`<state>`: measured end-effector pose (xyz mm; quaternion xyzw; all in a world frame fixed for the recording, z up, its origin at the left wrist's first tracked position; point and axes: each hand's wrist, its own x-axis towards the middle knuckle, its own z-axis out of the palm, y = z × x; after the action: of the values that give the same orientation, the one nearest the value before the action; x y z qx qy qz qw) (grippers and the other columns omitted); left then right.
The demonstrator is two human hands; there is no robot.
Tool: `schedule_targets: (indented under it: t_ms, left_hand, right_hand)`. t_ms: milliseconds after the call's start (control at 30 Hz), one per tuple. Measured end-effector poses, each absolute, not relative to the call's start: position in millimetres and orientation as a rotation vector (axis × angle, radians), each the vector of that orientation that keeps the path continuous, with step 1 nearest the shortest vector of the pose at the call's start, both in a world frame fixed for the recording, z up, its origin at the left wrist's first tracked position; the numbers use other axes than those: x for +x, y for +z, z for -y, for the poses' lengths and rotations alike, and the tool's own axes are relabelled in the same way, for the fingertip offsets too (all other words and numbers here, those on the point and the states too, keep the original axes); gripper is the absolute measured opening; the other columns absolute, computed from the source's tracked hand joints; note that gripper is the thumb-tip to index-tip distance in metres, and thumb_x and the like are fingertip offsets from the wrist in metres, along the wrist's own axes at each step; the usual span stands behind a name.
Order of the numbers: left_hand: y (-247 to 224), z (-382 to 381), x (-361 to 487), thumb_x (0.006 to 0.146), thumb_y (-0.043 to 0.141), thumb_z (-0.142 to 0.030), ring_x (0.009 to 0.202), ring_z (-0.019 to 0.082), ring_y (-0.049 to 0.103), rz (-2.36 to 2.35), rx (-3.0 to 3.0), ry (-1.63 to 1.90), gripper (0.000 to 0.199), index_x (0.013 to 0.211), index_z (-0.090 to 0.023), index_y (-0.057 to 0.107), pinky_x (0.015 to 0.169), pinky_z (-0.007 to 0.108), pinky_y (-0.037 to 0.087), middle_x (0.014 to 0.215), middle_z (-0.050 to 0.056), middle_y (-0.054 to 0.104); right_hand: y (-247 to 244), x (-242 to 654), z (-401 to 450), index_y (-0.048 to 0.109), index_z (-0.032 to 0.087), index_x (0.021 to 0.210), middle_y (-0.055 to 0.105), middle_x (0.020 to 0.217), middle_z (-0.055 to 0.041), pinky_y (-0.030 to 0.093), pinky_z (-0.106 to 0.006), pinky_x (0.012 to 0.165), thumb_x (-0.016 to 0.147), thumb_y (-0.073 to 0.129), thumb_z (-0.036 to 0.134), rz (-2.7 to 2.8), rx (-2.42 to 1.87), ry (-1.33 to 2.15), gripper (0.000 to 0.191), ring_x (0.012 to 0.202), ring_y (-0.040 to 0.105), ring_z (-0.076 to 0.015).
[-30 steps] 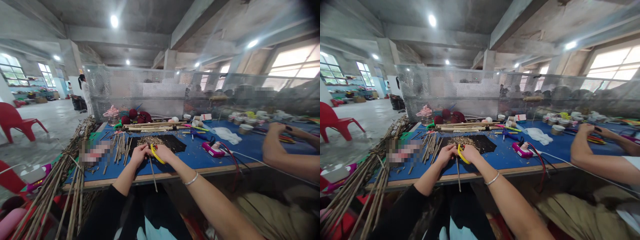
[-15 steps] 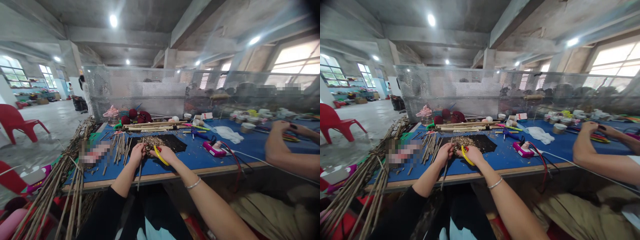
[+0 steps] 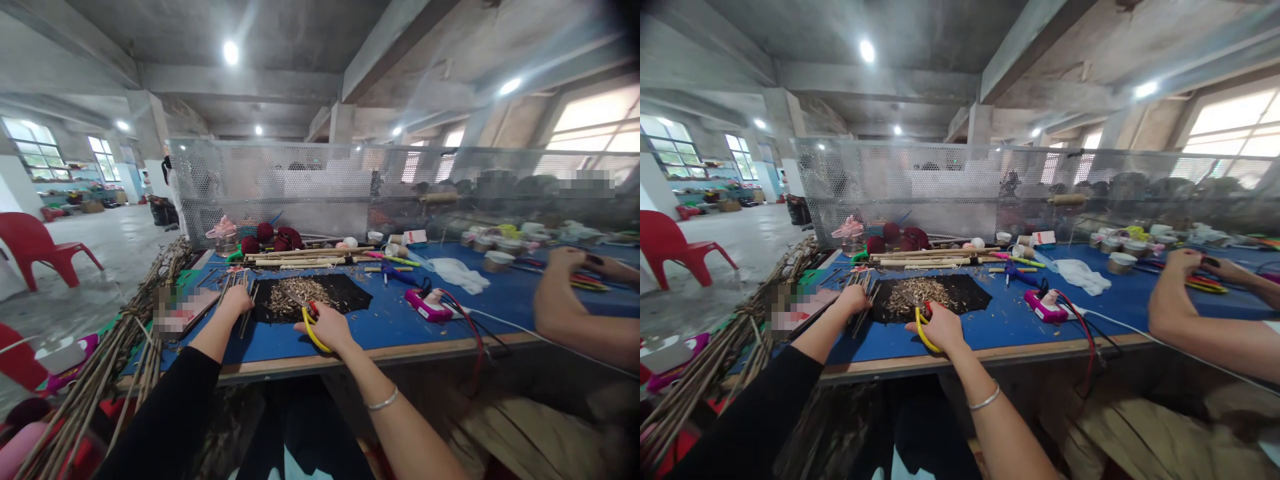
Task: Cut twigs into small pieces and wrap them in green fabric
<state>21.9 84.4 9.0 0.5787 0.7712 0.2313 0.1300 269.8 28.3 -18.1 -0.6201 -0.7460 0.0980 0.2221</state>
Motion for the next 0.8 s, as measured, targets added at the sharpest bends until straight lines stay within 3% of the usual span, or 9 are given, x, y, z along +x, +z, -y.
schedule_targets:
  t_ms: [167, 367, 600, 700, 800]
  left_hand:
    - [3.4, -79.4, 18.7, 0.053, 0.062, -0.008, 0.093, 0.036, 0.061, -2.327, 1.738, 0.532, 0.014, 0.067, -0.009, 0.064, 0.077, 0.036, 0.045, 0.09, 0.025, 0.066]
    - [20.9, -78.1, 29.8, 0.077, 0.046, -0.026, 0.09, 0.025, 0.061, -2.382, 1.794, 0.753, 0.021, 0.085, -0.015, 0.062, 0.074, 0.03, 0.042, 0.09, 0.014, 0.067]
    - [34.2, -78.5, 70.2, 0.076, 0.05, -0.037, 0.064, 0.018, 0.055, -1.997, 1.717, 1.247, 0.025, 0.064, -0.017, 0.057, 0.059, 0.025, 0.036, 0.061, 0.004, 0.058]
    - [27.6, -76.2, 84.3, 0.08, 0.044, -0.041, 0.049, 0.012, 0.047, -1.694, 1.393, 1.258, 0.03, 0.066, -0.016, 0.055, 0.047, 0.022, 0.03, 0.053, 0.0, 0.05]
    - [20.5, -71.3, 91.5, 0.081, 0.042, -0.04, 0.037, 0.009, 0.037, -1.518, 1.244, 1.085, 0.03, 0.067, -0.016, 0.054, 0.039, 0.021, 0.022, 0.048, -0.002, 0.047]
  right_hand:
    - [-20.6, 269.9, -26.2, 0.053, 0.023, 0.079, 0.063, 0.075, 0.0011, 0.031, -0.024, 0.057, 0.063, 0.062, 0.061, 2.054, -1.676, 0.265, 0.042, 0.071, 0.059, -0.0162]
    - [-18.3, 273.7, -37.8, 0.054, 0.019, 0.09, 0.062, 0.086, -0.0074, 0.037, -0.029, 0.067, 0.063, 0.058, 0.066, 1.985, -1.702, -0.052, 0.055, 0.082, 0.058, -0.0224]
    - [11.8, 276.9, -62.6, 0.057, 0.012, 0.096, 0.056, 0.099, -0.0169, 0.04, -0.038, 0.077, 0.061, 0.057, 0.07, 2.098, -1.569, -0.439, 0.068, 0.096, 0.051, -0.0306]
    - [22.1, 282.9, -76.1, 0.057, 0.013, 0.094, 0.058, 0.098, -0.0168, 0.041, -0.037, 0.077, 0.06, 0.058, 0.069, 2.023, -1.626, -0.311, 0.065, 0.094, 0.053, -0.0297]
    - [22.0, 300.7, -94.7, 0.057, 0.017, 0.08, 0.061, 0.08, -0.0115, 0.043, -0.031, 0.064, 0.064, 0.053, 0.07, 1.873, -1.748, 0.185, 0.056, 0.074, 0.059, -0.0232]
